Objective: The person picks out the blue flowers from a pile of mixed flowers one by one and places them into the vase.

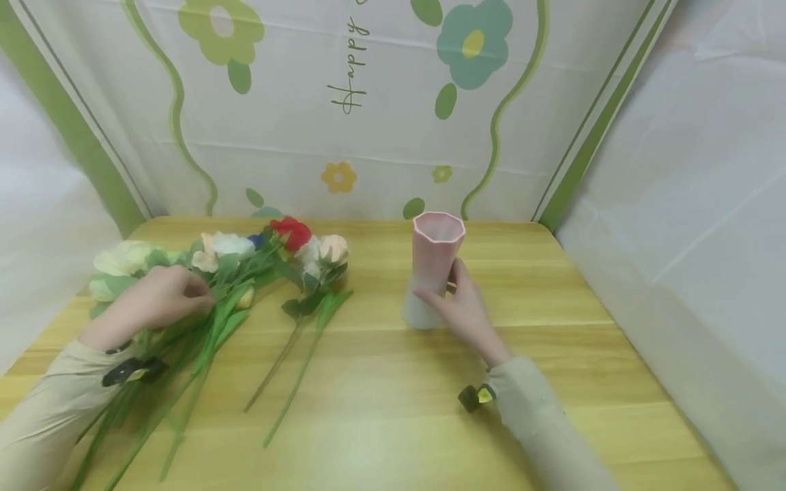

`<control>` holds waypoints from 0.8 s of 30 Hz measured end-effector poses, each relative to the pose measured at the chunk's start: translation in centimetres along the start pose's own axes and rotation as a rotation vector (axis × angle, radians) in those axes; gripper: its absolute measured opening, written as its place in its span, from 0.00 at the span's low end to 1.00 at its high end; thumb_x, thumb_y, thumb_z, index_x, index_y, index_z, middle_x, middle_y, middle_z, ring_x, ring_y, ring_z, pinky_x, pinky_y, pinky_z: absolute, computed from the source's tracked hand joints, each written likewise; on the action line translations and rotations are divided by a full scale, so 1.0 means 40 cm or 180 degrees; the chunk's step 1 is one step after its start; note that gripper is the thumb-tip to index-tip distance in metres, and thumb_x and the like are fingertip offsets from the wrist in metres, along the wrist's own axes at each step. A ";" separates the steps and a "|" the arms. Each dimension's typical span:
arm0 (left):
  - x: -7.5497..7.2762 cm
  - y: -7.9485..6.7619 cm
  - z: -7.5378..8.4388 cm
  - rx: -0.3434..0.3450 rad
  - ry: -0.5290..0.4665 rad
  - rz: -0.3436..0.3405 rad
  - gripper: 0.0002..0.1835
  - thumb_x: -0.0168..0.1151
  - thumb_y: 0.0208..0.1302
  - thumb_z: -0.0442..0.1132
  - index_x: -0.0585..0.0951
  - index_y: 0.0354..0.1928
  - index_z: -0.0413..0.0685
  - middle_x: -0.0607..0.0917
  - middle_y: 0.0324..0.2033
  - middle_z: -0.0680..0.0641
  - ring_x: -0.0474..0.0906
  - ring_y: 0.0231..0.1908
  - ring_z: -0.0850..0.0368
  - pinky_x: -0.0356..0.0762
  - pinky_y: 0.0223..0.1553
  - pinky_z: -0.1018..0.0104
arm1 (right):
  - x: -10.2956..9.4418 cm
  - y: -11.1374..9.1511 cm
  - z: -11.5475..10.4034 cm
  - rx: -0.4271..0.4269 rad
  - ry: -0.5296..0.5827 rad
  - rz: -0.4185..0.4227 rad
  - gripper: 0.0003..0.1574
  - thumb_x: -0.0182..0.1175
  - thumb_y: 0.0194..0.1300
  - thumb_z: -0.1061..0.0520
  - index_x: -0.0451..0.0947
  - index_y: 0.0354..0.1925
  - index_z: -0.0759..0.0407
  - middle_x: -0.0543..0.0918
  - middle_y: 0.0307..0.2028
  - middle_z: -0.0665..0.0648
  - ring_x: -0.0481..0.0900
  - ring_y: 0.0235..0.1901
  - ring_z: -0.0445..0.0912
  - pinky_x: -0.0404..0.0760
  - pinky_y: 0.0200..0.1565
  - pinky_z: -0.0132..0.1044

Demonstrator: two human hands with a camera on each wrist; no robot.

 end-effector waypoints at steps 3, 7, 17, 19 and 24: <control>-0.010 -0.003 0.009 0.0023 -0.0018 0.0043 0.06 0.65 0.65 0.35 0.87 0.37 0.38 0.85 0.29 0.50 0.77 0.22 0.59 0.75 0.25 0.57 | -0.002 0.002 0.001 0.0003 -0.0001 -0.0014 0.46 0.69 0.62 0.45 0.59 0.69 0.60 0.73 0.59 0.60 0.73 0.57 0.53 0.72 0.57 0.53; -0.023 -0.010 0.030 0.0057 -0.0085 0.0130 0.07 0.65 0.65 0.36 0.87 0.37 0.39 0.86 0.29 0.49 0.76 0.22 0.60 0.75 0.25 0.58 | -0.003 0.004 0.000 -0.0010 0.0008 -0.0031 0.46 0.69 0.62 0.46 0.59 0.69 0.60 0.73 0.59 0.60 0.73 0.57 0.54 0.72 0.57 0.54; -0.028 -0.038 0.082 0.0080 -0.0171 0.0258 0.07 0.65 0.66 0.38 0.87 0.37 0.42 0.85 0.29 0.52 0.80 0.27 0.60 0.78 0.31 0.55 | 0.006 0.000 0.012 -0.0027 -0.0051 -0.0064 0.46 0.70 0.61 0.46 0.60 0.68 0.61 0.74 0.58 0.61 0.74 0.56 0.54 0.73 0.56 0.54; -0.033 -0.041 0.095 0.0174 -0.0182 0.0354 0.06 0.66 0.66 0.38 0.87 0.37 0.43 0.86 0.29 0.52 0.80 0.27 0.60 0.79 0.31 0.54 | 0.008 -0.001 0.012 -0.0033 -0.0046 -0.0074 0.46 0.70 0.62 0.46 0.60 0.68 0.61 0.74 0.58 0.61 0.74 0.56 0.55 0.73 0.56 0.54; -0.056 -0.046 0.133 0.0424 -0.0218 0.0722 0.04 0.67 0.65 0.37 0.88 0.36 0.46 0.86 0.27 0.53 0.79 0.25 0.62 0.78 0.29 0.56 | -0.001 0.000 0.006 -0.0039 -0.0028 -0.0028 0.46 0.70 0.61 0.46 0.60 0.68 0.60 0.74 0.58 0.62 0.73 0.56 0.55 0.72 0.57 0.55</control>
Point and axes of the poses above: each hand's wrist, its own y-axis towards the middle knuckle, its own x-axis out of the palm, z = x × y, the point moved 9 cm from there along y, towards the middle knuckle
